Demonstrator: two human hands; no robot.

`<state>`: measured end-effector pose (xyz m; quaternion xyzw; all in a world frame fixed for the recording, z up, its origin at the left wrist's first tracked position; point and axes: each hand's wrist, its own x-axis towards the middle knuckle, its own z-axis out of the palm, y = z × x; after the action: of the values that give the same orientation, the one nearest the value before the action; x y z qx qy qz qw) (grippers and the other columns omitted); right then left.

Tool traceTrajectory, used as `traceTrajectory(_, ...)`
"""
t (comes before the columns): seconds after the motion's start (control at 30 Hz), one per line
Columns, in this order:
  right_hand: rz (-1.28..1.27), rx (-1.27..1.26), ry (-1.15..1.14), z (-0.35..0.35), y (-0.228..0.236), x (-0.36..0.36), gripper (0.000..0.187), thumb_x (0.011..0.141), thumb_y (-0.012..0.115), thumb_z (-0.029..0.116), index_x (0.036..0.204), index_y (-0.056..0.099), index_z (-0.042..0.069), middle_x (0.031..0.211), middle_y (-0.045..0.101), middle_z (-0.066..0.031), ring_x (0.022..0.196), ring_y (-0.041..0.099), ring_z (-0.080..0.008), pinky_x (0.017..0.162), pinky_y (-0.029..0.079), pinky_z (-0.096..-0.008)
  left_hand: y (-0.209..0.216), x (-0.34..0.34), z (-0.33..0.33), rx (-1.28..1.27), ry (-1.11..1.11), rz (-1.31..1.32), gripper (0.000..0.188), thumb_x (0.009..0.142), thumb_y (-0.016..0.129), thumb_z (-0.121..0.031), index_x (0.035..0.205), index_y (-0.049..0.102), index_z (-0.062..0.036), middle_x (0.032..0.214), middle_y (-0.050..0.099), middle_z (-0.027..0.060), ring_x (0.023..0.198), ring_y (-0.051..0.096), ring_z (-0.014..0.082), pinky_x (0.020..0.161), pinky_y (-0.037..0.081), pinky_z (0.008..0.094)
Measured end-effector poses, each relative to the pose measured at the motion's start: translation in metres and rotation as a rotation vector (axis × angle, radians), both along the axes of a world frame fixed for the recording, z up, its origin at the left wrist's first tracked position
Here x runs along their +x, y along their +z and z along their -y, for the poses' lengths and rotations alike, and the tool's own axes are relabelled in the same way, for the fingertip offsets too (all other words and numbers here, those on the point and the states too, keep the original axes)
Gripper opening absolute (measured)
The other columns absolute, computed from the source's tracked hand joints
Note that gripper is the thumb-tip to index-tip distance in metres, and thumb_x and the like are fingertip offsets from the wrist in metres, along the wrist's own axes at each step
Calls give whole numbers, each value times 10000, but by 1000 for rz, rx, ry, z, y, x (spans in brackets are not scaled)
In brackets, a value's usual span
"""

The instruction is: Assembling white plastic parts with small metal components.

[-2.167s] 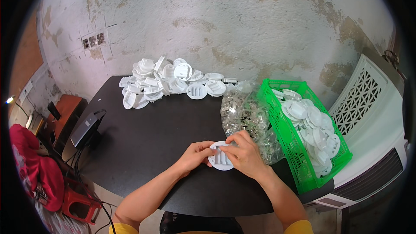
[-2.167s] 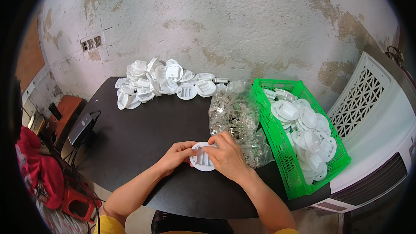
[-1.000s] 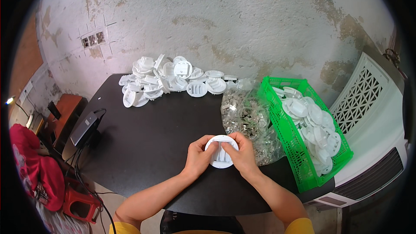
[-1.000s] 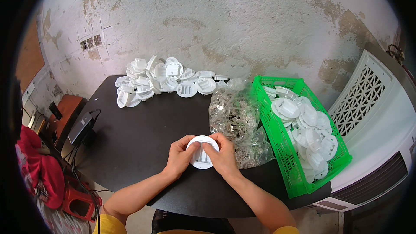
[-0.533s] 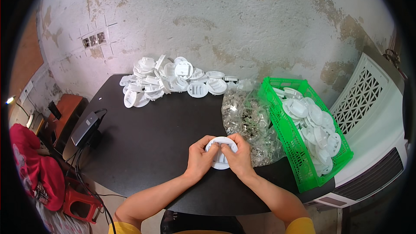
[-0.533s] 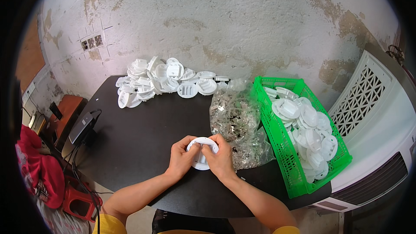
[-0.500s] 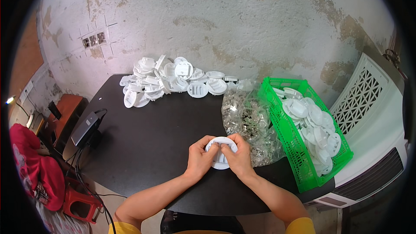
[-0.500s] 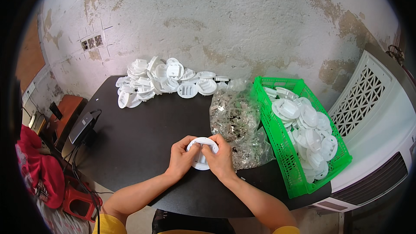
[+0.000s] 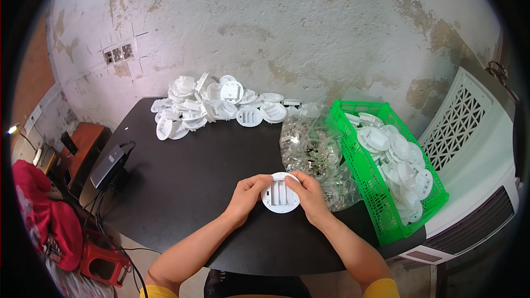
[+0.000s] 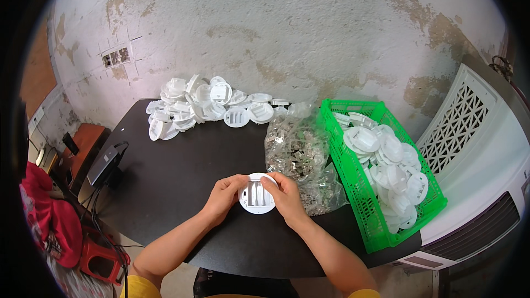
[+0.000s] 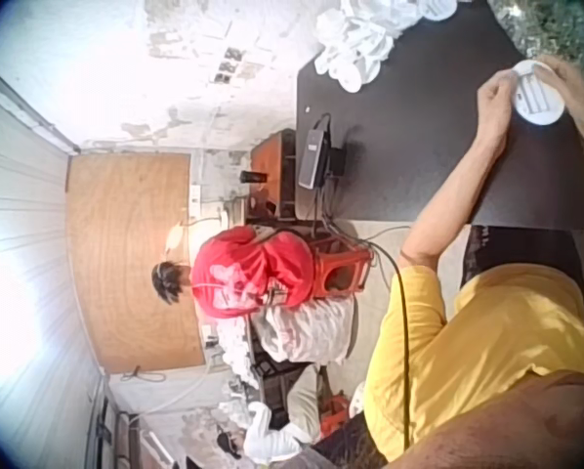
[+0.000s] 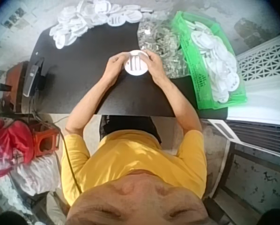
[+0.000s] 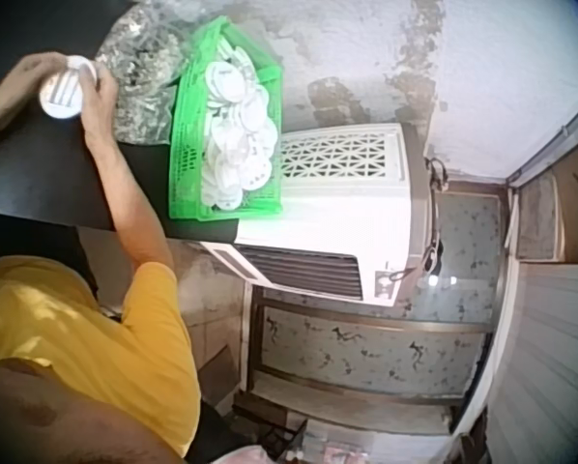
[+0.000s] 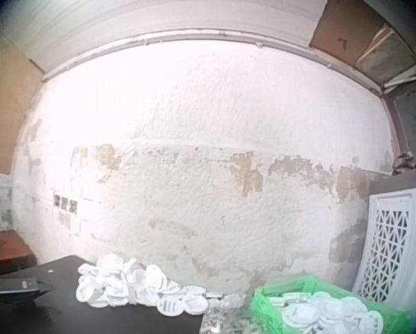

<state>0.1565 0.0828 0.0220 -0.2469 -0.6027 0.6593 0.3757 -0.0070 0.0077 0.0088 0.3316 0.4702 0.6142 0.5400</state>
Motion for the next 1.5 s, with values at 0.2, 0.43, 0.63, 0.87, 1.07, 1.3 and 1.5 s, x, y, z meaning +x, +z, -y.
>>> traceTrajectory(0.2,10,-17,-8,-5,-8,1,192,961,567,185,1013,633,13,856,630,16,786,565,-31,693,452,-199,10,5,2,41,-21,-111,213,932,598,-157,1074,630,-2,918,646,2,824,585,61,759,477,227)
traceTrajectory(0.43,-21,-12,29,1,3,2,172,942,576,122,1051,622,-2,973,653,-30,892,605,-72,797,472,-220,6,8,4,121,48,-187,156,909,622,-117,1029,622,-18,873,645,4,779,572,46,706,452,211)
traceTrajectory(0.63,-20,63,83,-3,-1,4,159,928,580,75,1064,598,-5,995,646,-44,917,600,-80,814,471,-230,6,8,4,154,56,-213,125,905,625,-106,993,614,-17,873,647,10,777,582,54,696,460,213)
traceTrajectory(0.87,1,128,116,-6,-4,4,141,928,579,66,1051,573,-4,994,635,-44,908,592,-82,809,466,-226,4,6,6,160,50,-245,129,898,637,-93,996,614,-13,886,655,17,794,595,61,706,475,216)
traceTrajectory(1.07,47,199,116,-10,-1,8,114,943,570,92,1012,552,4,901,613,-22,819,564,-57,715,457,-211,6,8,6,174,34,-278,157,899,646,-97,1026,639,-6,907,665,15,814,596,63,720,478,218)
traceTrajectory(1.3,106,197,138,-15,-1,12,94,969,515,92,998,531,4,898,602,-28,801,543,-61,696,443,-225,6,12,7,177,29,-289,217,897,669,-138,1076,661,-14,907,679,9,824,599,62,735,481,222)
traceTrajectory(1.5,129,122,155,-14,1,12,102,978,500,107,1004,522,11,907,583,-23,835,531,-62,730,437,-224,4,13,7,198,140,-461,209,873,695,-142,1059,709,-49,987,590,2,857,549,72,734,458,225)
